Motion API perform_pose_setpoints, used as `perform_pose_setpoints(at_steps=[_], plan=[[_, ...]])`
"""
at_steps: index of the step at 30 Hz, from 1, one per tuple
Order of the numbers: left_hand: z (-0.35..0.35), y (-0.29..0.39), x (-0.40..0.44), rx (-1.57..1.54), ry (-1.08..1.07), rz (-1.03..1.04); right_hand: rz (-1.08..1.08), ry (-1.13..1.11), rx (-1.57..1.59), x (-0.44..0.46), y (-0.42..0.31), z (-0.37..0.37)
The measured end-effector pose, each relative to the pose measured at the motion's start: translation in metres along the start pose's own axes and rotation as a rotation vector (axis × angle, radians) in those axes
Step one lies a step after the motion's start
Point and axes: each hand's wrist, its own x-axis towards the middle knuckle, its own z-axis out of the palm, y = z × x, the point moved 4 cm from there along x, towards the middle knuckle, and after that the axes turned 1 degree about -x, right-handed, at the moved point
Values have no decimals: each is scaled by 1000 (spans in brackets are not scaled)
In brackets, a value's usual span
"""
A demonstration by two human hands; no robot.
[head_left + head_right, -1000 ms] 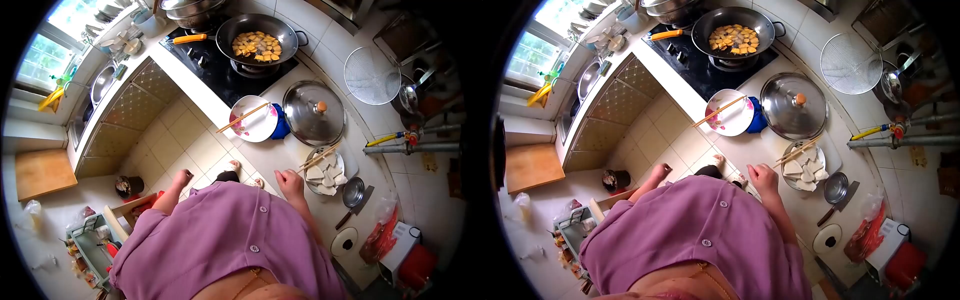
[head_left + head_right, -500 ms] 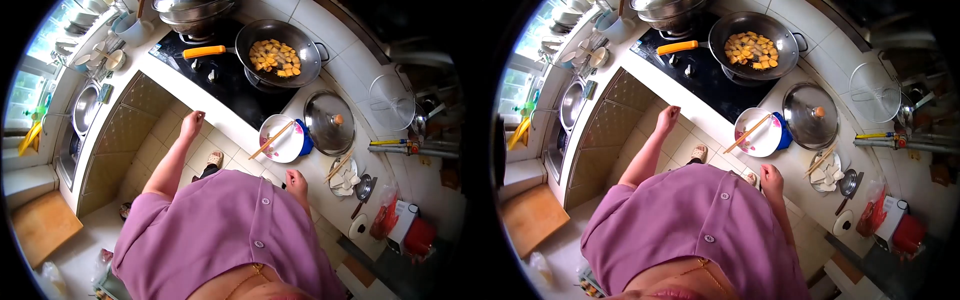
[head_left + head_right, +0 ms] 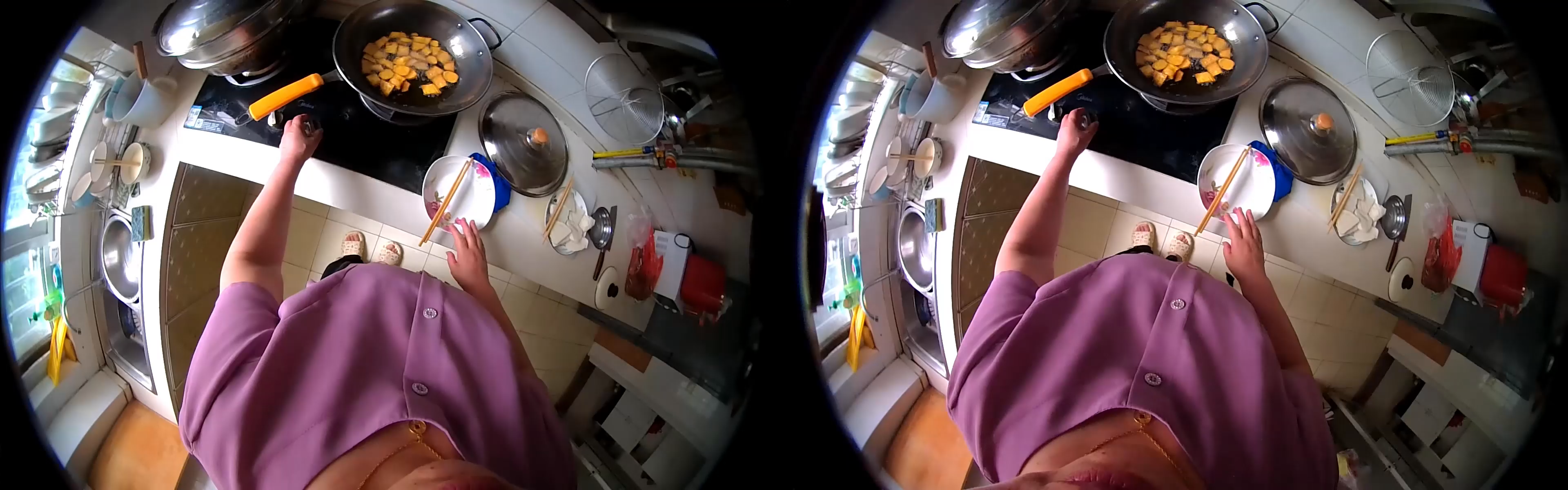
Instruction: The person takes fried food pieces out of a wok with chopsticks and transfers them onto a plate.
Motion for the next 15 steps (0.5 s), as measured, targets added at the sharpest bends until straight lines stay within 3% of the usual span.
perform_pose_setpoints(at_steps=[15], plan=[[3, 5, -6, 122, 35, -39, -139, 20, -32, 26, -12, 20]])
